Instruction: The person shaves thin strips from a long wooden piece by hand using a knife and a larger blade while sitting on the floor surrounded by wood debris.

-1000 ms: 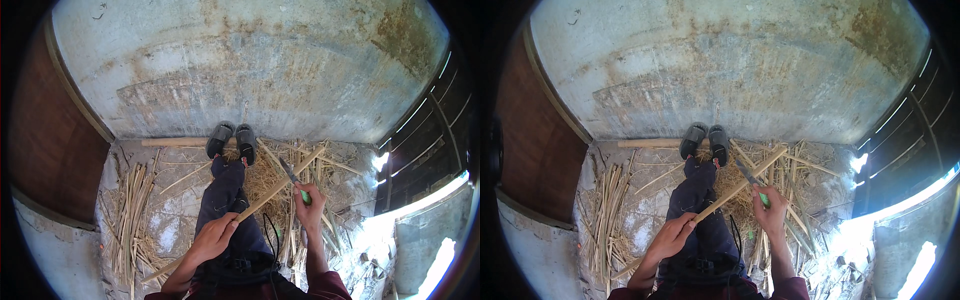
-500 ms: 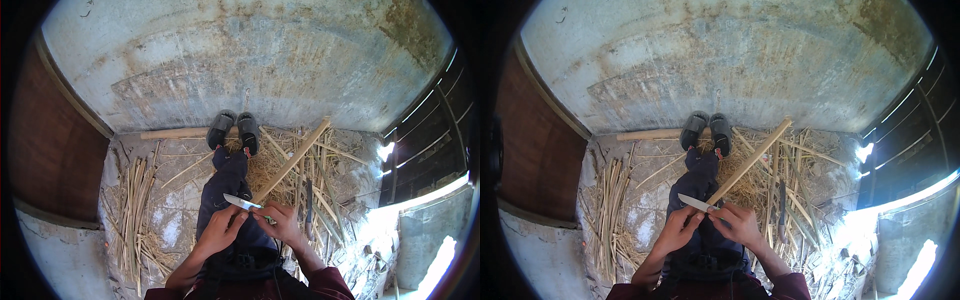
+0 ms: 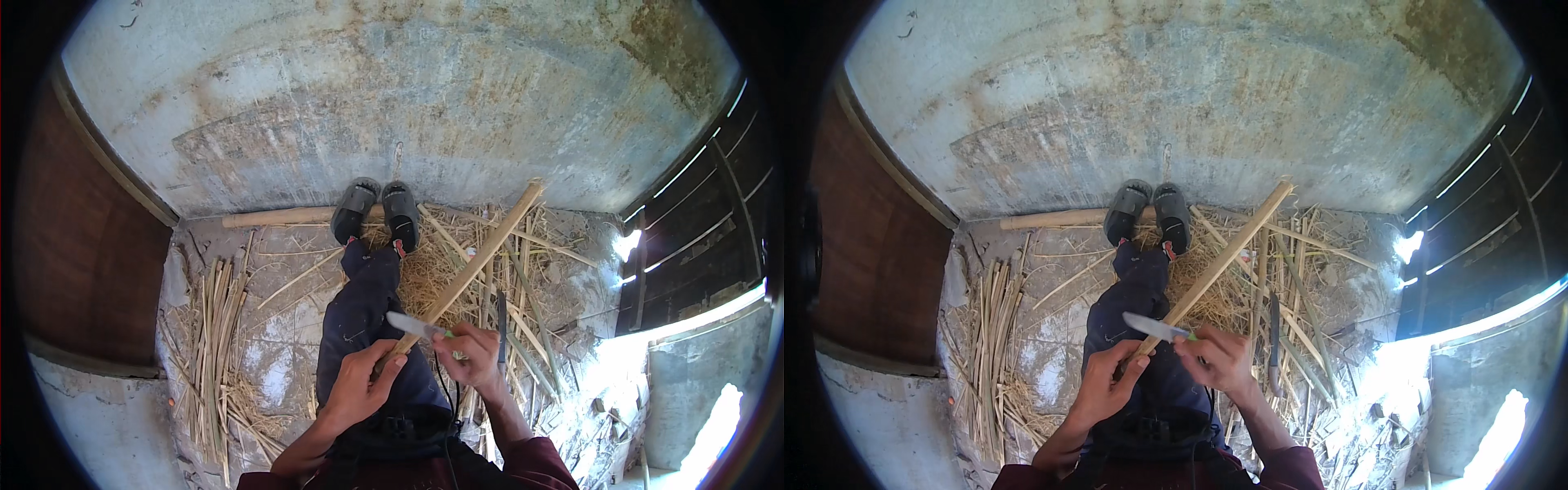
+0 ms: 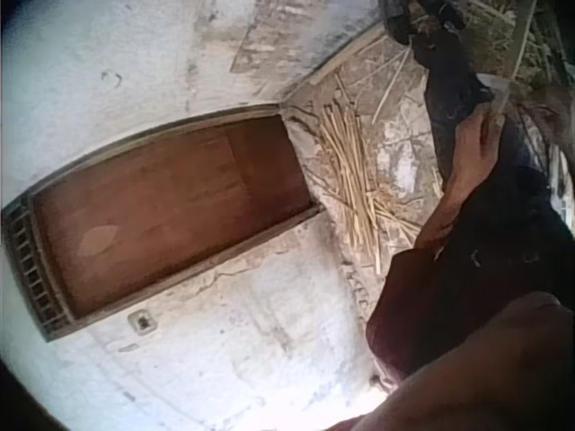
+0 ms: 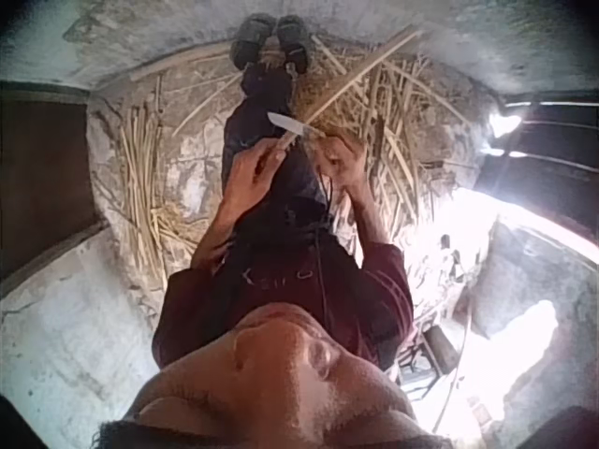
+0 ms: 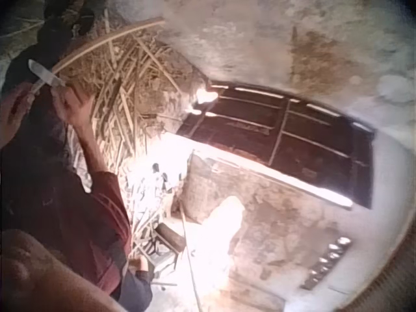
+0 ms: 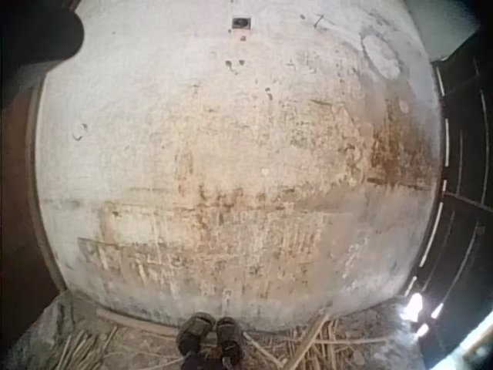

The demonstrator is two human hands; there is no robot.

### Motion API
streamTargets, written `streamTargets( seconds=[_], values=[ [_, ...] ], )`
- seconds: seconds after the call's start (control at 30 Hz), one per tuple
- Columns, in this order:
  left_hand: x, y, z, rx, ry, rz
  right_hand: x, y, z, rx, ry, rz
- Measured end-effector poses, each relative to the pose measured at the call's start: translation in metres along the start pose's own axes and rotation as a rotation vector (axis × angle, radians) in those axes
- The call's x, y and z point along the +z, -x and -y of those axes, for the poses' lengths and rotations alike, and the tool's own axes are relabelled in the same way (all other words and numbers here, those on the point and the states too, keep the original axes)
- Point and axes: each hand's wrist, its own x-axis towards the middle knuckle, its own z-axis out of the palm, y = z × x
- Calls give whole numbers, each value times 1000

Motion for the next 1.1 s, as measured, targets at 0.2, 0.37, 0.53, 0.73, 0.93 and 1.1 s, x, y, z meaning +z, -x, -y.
streamTargets(
  seconds=[0.2, 0.37, 0.53, 0.73, 0.93, 1.1],
  values=[
    [-2, 3, 2, -33, -59, -53, -6, -3, -25, 98, -35, -79],
    [-4, 6, 4, -24, -42, -55, -15, 0, -55, 181, -22, -198],
    [0, 7, 21, -16, 11, -108, -24, -5, -38, 458, -58, -172],
    [7, -7, 15, -13, -3, -111, 3, -7, -5, 158, -120, 48],
    [-1, -9, 15, 101, -51, -86, 9, -5, 10, 149, -74, 252],
    [-5, -4, 7, 104, -65, -30, 3, 0, -8, 202, -223, 67]
  ],
)
